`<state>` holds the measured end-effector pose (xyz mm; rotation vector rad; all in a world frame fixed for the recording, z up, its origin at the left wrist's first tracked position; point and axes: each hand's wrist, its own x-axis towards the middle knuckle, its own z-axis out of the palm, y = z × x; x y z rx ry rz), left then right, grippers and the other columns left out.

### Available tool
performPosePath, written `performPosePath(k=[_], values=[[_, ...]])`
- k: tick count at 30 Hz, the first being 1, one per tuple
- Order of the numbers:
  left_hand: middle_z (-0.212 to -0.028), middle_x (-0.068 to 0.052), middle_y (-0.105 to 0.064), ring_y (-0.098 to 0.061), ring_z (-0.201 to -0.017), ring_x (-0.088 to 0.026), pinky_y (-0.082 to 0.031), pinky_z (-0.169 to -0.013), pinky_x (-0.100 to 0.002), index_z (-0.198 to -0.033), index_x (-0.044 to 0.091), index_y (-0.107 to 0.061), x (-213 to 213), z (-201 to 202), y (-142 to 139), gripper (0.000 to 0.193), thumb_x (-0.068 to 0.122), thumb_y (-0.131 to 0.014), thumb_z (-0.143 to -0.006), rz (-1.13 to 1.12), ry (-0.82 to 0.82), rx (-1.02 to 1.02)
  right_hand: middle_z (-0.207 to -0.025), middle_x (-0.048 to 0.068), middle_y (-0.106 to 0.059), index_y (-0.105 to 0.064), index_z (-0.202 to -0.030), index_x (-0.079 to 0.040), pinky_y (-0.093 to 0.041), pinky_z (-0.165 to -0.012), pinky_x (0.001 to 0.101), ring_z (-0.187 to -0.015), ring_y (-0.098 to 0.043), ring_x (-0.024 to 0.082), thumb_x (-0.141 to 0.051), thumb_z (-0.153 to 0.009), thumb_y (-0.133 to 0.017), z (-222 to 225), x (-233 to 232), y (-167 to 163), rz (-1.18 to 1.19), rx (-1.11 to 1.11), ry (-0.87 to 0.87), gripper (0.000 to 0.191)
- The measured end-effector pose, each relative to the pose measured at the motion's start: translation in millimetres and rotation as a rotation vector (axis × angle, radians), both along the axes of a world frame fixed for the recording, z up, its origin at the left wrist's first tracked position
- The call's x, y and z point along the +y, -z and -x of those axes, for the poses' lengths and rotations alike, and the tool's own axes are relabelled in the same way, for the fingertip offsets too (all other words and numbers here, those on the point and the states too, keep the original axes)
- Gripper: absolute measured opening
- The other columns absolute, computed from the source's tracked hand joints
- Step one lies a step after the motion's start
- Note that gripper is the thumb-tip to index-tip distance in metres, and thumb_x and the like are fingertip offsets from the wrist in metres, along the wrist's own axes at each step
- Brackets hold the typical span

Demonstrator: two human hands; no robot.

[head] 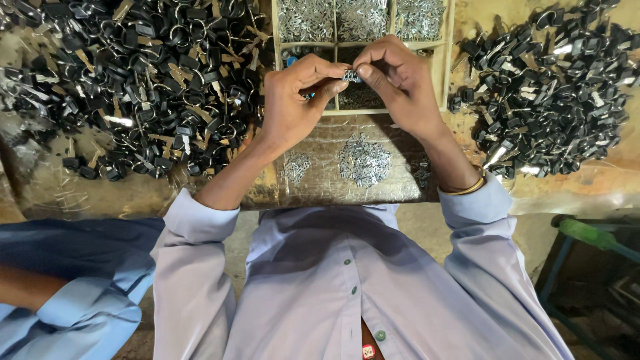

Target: The person sits at a workbench with large piles of black key fobs on both sides and a compartment tray of small metal rings and parts. They hold a key fob in one hand, thread small metal rings and connectors onto it by hand, and place finished keychains into the compartment tray, repeating the assembly cycle.

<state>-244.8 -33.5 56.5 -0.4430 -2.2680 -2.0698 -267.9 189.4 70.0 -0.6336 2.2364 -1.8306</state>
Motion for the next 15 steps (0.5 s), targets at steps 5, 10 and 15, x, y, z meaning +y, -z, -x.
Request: performPosePath(k=[5,10,15], values=[[-0.110,-0.014,-0.078,-0.079,-0.106,-0.022,-0.067,-0.095,-0.032,-0.108,0.000,-0.072,-0.9,0.6,2.9,0.018,-0.009,-0.079,-0.093,0.043,-0.015,0.048,-0.116,0.006,-0.057,-0.064,-0.119,0.002,-0.048,-0.097,0.0275,-0.108,-0.057,0.012,0.001,-0.112,-0.064,-1.2,-6.4,-4.9,0.039,0.005,-0.016,0.007],[-0.111,-0.014,-0.078,-0.079,-0.106,-0.021,-0.068,-0.093,-0.031,-0.108,0.000,-0.072,-0.1,-1.2,1.3,0.018,-0.009,-0.076,-0.094,0.009,-0.004,-0.005,-0.109,0.004,-0.066,-0.074,-0.110,-0.002,-0.047,-0.074,0.0241,-0.090,-0.061,0.009,-0.004,-0.101,-0.074,1.8,-6.2,-18.9,-0.205,0.033,0.021,0.009],[-0.115,-0.016,-0.077,-0.078,-0.108,-0.021,-0.066,-0.095,-0.031,-0.108,-0.001,-0.072,0.1,-1.1,-3.5,0.017,-0.010,-0.076,-0.094,-0.002,-0.014,-0.017,-0.106,0.005,-0.065,-0.080,-0.104,-0.012,-0.043,-0.082,0.0394,-0.096,-0.058,0.022,-0.011,-0.094,-0.083,5.4,1.4,-21.4,-0.548,0.271,0.173,0.010]])
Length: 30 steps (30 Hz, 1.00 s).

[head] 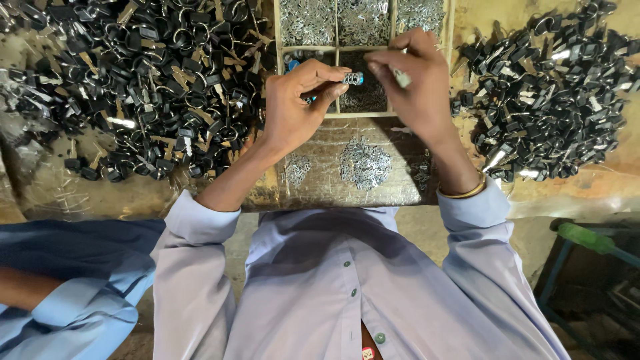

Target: The person sits at a workbench with large piles of black key fobs on both sides and a compartment tray of small metal rings and parts. They hold a key fob in one hand, thread small metal rings and connectors onto it by hand, and place finished keychains into the compartment tray, repeating the assembly cycle.

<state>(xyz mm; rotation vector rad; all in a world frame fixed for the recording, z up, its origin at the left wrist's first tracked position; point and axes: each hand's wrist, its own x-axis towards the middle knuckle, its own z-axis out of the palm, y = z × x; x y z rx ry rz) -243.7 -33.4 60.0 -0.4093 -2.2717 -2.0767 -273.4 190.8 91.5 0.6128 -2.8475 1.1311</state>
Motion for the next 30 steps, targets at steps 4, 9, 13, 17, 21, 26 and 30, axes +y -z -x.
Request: performPosePath(k=[4,9,13,17,21,26,30], values=[[-0.116,-0.016,-0.077,-0.077,-0.109,-0.021,-0.065,-0.097,-0.030,-0.108,-0.003,-0.070,-0.5,-0.6,-2.5,0.016,-0.010,-0.075,-0.095,-0.013,-0.003,-0.005,-0.105,0.009,-0.059,-0.077,-0.100,-0.010,-0.041,-0.094,0.0451,-0.108,-0.052,0.032,-0.018,-0.088,-0.088,-4.5,0.7,10.2,-0.234,0.196,-0.148,0.018],[-0.117,-0.016,-0.077,-0.078,-0.109,-0.020,-0.065,-0.097,-0.030,-0.107,-0.002,-0.070,-0.2,0.3,-2.8,0.016,-0.010,-0.076,-0.095,0.005,0.005,-0.014,-0.101,0.006,-0.060,-0.076,-0.099,-0.007,-0.039,-0.088,0.0411,-0.102,-0.054,0.028,-0.014,-0.093,-0.093,-0.4,10.6,11.8,-0.038,0.165,-0.015,0.019],[-0.116,-0.015,-0.077,-0.078,-0.109,-0.020,-0.065,-0.096,-0.031,-0.106,-0.002,-0.070,0.7,0.8,-1.6,0.015,-0.009,-0.076,-0.095,-0.007,0.018,-0.032,-0.105,0.007,-0.065,-0.075,-0.104,-0.005,-0.044,-0.093,0.0389,-0.104,-0.059,0.024,-0.011,-0.096,-0.093,1.2,13.5,12.3,0.112,0.104,-0.014,0.020],[-0.115,-0.016,-0.077,-0.077,-0.109,-0.022,-0.066,-0.096,-0.032,-0.107,-0.002,-0.071,0.5,1.4,0.2,0.015,-0.010,-0.075,-0.094,-0.006,0.037,0.004,-0.109,0.005,-0.073,-0.078,-0.105,-0.007,-0.046,-0.092,0.0396,-0.102,-0.064,0.019,-0.007,-0.102,-0.085,1.7,11.2,19.1,0.075,0.176,-0.079,0.008],[-0.115,-0.016,-0.077,-0.078,-0.109,-0.022,-0.066,-0.097,-0.031,-0.106,-0.002,-0.071,0.0,1.5,0.7,0.015,-0.011,-0.075,-0.095,-0.010,0.049,0.017,-0.100,0.005,-0.071,-0.075,-0.101,-0.005,-0.048,-0.082,0.0319,-0.092,-0.063,0.017,-0.012,-0.101,-0.087,1.9,9.5,23.9,0.191,0.135,-0.006,0.014],[-0.116,-0.016,-0.077,-0.077,-0.111,-0.023,-0.066,-0.098,-0.031,-0.108,-0.003,-0.070,-0.4,0.0,-1.6,0.015,-0.012,-0.072,-0.096,-0.055,0.072,-0.008,-0.100,0.006,-0.065,-0.072,-0.103,0.001,-0.041,-0.076,0.0248,-0.083,-0.050,0.010,-0.006,-0.103,-0.078,-4.0,3.8,22.2,0.429,-0.200,-0.033,0.010],[-0.112,-0.015,-0.078,-0.078,-0.108,-0.021,-0.066,-0.095,-0.030,-0.107,-0.003,-0.071,0.1,0.5,-2.5,0.015,-0.011,-0.075,-0.095,-0.021,0.053,0.006,-0.111,0.006,-0.063,-0.068,-0.113,0.003,-0.050,-0.089,0.0251,-0.100,-0.060,0.009,0.000,-0.108,-0.069,-7.0,-1.7,19.5,0.621,-0.302,-0.136,0.005]])
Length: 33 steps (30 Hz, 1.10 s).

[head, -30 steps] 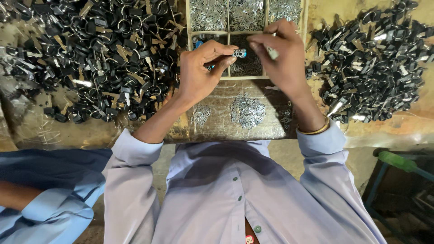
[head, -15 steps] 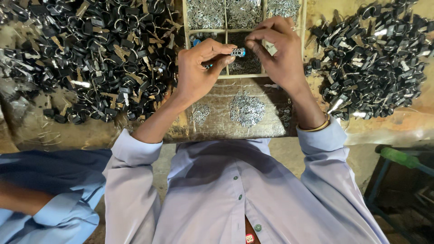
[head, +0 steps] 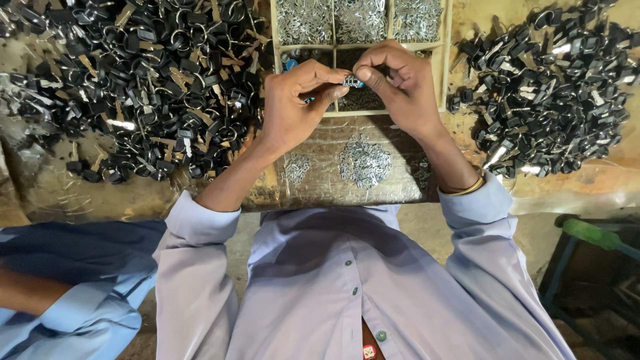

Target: The person sits at a workbench with large piles of black key fobs on both sides and a compartment tray of small metal rings and parts. They hold a key fob in one hand, thread small metal rings and connectors onto it by hand, and place finished keychains into the compartment tray, repeating the assembly cycle.

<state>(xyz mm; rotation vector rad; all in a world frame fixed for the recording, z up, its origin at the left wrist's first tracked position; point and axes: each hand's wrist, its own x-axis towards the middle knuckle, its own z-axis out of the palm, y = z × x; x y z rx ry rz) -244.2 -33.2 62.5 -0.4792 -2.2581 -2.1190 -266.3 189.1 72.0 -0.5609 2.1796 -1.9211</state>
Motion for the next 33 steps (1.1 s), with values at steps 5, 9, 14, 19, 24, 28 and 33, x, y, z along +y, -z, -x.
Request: performPosePath(k=[5,9,14,19,24,28,33], values=[[-0.111,-0.014,-0.078,-0.078,-0.107,-0.020,-0.066,-0.093,-0.029,-0.106,-0.003,-0.071,0.0,-0.6,-0.4,0.015,-0.011,-0.076,-0.094,0.014,-0.007,-0.007,-0.110,0.007,-0.066,-0.068,-0.113,0.004,-0.050,-0.089,0.0264,-0.099,-0.060,0.012,0.003,-0.108,-0.069,-0.5,-1.8,-3.4,-0.058,0.027,0.010,0.005],[-0.110,-0.014,-0.078,-0.078,-0.106,-0.019,-0.065,-0.093,-0.028,-0.105,-0.003,-0.071,-0.4,-2.5,-1.7,0.015,-0.011,-0.076,-0.094,0.004,-0.015,-0.022,-0.106,0.009,-0.069,-0.069,-0.109,0.003,-0.049,-0.085,0.0287,-0.094,-0.061,0.015,0.002,-0.106,-0.073,-0.8,-1.7,-9.2,-0.201,0.149,0.028,0.005],[-0.109,-0.014,-0.079,-0.078,-0.105,-0.020,-0.065,-0.093,-0.028,-0.106,-0.003,-0.071,-0.3,-3.2,0.3,0.016,-0.011,-0.077,-0.093,0.005,-0.026,-0.016,-0.110,0.009,-0.072,-0.073,-0.112,-0.001,-0.052,-0.081,0.0300,-0.096,-0.067,0.018,0.000,-0.104,-0.077,1.9,0.9,-18.8,-0.309,0.306,-0.024,0.009],[-0.110,-0.015,-0.078,-0.079,-0.105,-0.021,-0.067,-0.094,-0.030,-0.108,0.000,-0.072,-1.5,-2.1,6.7,0.018,-0.009,-0.078,-0.093,0.023,-0.022,0.005,-0.115,0.010,-0.073,-0.075,-0.121,-0.003,-0.052,-0.074,0.0296,-0.088,-0.066,0.016,0.001,-0.105,-0.075,4.1,10.1,-24.7,-0.299,0.233,-0.087,0.016],[-0.111,-0.014,-0.078,-0.079,-0.107,-0.021,-0.067,-0.095,-0.031,-0.107,0.000,-0.073,-0.2,-1.9,7.5,0.017,-0.009,-0.078,-0.093,0.034,-0.020,0.013,-0.104,0.008,-0.076,-0.077,-0.112,-0.006,-0.046,-0.067,0.0299,-0.081,-0.065,0.015,-0.001,-0.103,-0.077,7.6,11.8,-17.0,-0.321,0.215,-0.012,0.011],[-0.113,-0.014,-0.078,-0.078,-0.107,-0.021,-0.067,-0.095,-0.030,-0.106,-0.001,-0.072,0.0,-3.4,3.0,0.015,-0.008,-0.078,-0.094,0.042,-0.023,0.012,-0.102,0.007,-0.075,-0.076,-0.110,-0.005,-0.049,-0.088,0.0369,-0.091,-0.067,0.016,-0.003,-0.096,-0.082,11.9,21.5,-17.3,-0.570,0.541,0.019,0.015],[-0.115,-0.015,-0.077,-0.078,-0.110,-0.021,-0.066,-0.097,-0.032,-0.108,-0.002,-0.070,2.2,-4.6,-1.3,0.014,-0.008,-0.076,-0.097,0.016,-0.015,0.036,-0.092,0.002,-0.072,-0.080,-0.101,-0.014,-0.041,-0.087,0.0385,-0.079,-0.059,0.017,-0.012,-0.095,-0.087,-0.4,67.7,-50.3,-0.721,0.414,-0.099,0.010]])
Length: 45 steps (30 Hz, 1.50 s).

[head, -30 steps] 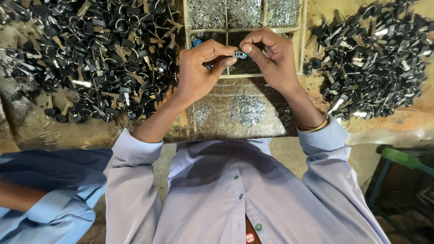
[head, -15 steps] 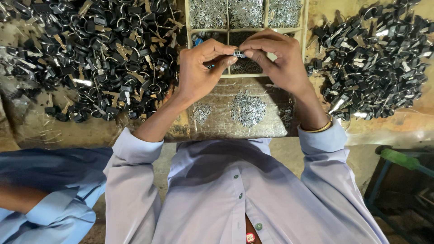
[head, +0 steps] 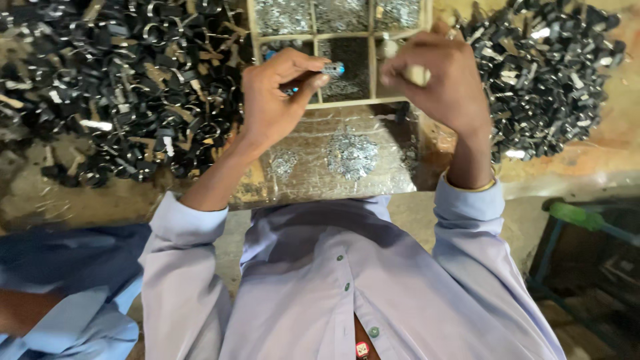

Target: The person sits at a workbench with large piles of black key fobs on both sides and a compartment tray of small metal rings and parts. They hold a key fob in one hand, thread small metal rings and connectors onto it by hand, and place finished keychains into the compartment tray, repeating the assembly cycle.

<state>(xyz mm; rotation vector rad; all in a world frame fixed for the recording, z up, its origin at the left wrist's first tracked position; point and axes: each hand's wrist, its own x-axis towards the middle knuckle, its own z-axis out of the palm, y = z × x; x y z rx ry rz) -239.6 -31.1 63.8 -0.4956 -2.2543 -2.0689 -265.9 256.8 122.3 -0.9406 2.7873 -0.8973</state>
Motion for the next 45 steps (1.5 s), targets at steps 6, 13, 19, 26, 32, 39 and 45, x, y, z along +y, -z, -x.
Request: performPosePath(k=[6,13,19,26,32,39,45], values=[[-0.115,-0.017,-0.076,-0.077,-0.110,-0.023,-0.066,-0.097,-0.031,-0.111,-0.003,-0.068,4.6,-0.6,-4.0,0.014,-0.010,-0.075,-0.100,-0.060,0.014,0.021,-0.087,-0.001,-0.067,-0.080,-0.103,-0.019,-0.038,-0.089,0.0415,-0.086,-0.060,0.021,-0.025,-0.088,-0.086,-61.6,24.6,-5.7,-0.390,0.139,0.027,0.017],[-0.116,-0.019,-0.074,-0.078,-0.104,-0.022,-0.070,-0.090,-0.031,-0.116,-0.005,-0.065,2.4,-27.1,-15.2,0.013,-0.011,-0.071,-0.106,-0.120,0.026,0.074,-0.088,-0.001,-0.064,-0.081,-0.116,-0.018,-0.036,-0.088,0.0402,-0.089,-0.056,0.023,-0.025,-0.097,-0.085,-111.1,45.3,28.5,-0.282,-0.045,0.246,0.021],[-0.110,-0.019,-0.074,-0.076,-0.097,-0.023,-0.062,-0.076,-0.026,-0.113,-0.006,-0.065,0.3,-110.9,-26.0,0.019,-0.007,-0.075,-0.097,-0.028,-0.105,0.057,-0.129,0.004,-0.065,-0.081,-0.098,-0.021,-0.029,-0.108,0.0509,-0.127,-0.047,0.031,-0.044,-0.082,-0.088,-164.5,43.1,44.7,-0.220,0.198,0.333,0.029],[-0.113,-0.019,-0.072,-0.077,-0.090,-0.020,-0.066,-0.073,-0.026,-0.120,-0.010,-0.066,33.9,-195.1,2.6,0.025,-0.009,-0.070,-0.095,-0.213,-0.131,-0.285,-0.154,0.011,-0.050,-0.074,-0.132,-0.016,-0.024,-0.121,0.0538,-0.141,-0.037,0.038,-0.053,-0.088,-0.085,-202.1,40.2,49.1,-0.090,0.009,0.405,0.059],[-0.119,-0.020,-0.071,-0.078,-0.093,-0.024,-0.065,-0.062,-0.025,-0.116,-0.009,-0.068,47.7,-229.6,21.6,0.024,-0.010,-0.070,-0.093,-0.140,-0.159,-0.453,-0.156,0.009,-0.045,-0.072,-0.128,-0.019,-0.023,-0.122,0.0568,-0.144,-0.035,0.040,-0.057,-0.083,-0.085,-200.2,44.4,49.4,-0.115,0.044,0.365,0.060],[-0.116,-0.019,-0.075,-0.079,-0.088,-0.021,-0.060,-0.062,-0.023,-0.116,-0.007,-0.069,52.2,-240.6,42.8,0.022,-0.007,-0.072,-0.095,-0.074,-0.217,-0.421,-0.148,0.009,-0.054,-0.072,-0.127,-0.019,-0.024,-0.117,0.0559,-0.140,-0.037,0.038,-0.046,-0.084,-0.088,-216.3,53.2,60.2,-0.141,0.105,0.319,0.053],[-0.112,-0.018,-0.077,-0.080,-0.085,-0.020,-0.058,-0.059,-0.021,-0.116,-0.007,-0.069,51.9,-239.0,49.3,0.022,-0.006,-0.073,-0.094,-0.062,-0.241,-0.393,-0.118,0.001,-0.070,-0.079,-0.113,-0.016,-0.035,-0.104,0.0455,-0.116,-0.059,0.023,-0.013,-0.080,-0.087,-239.5,45.0,63.8,0.021,0.057,0.132,0.035]])
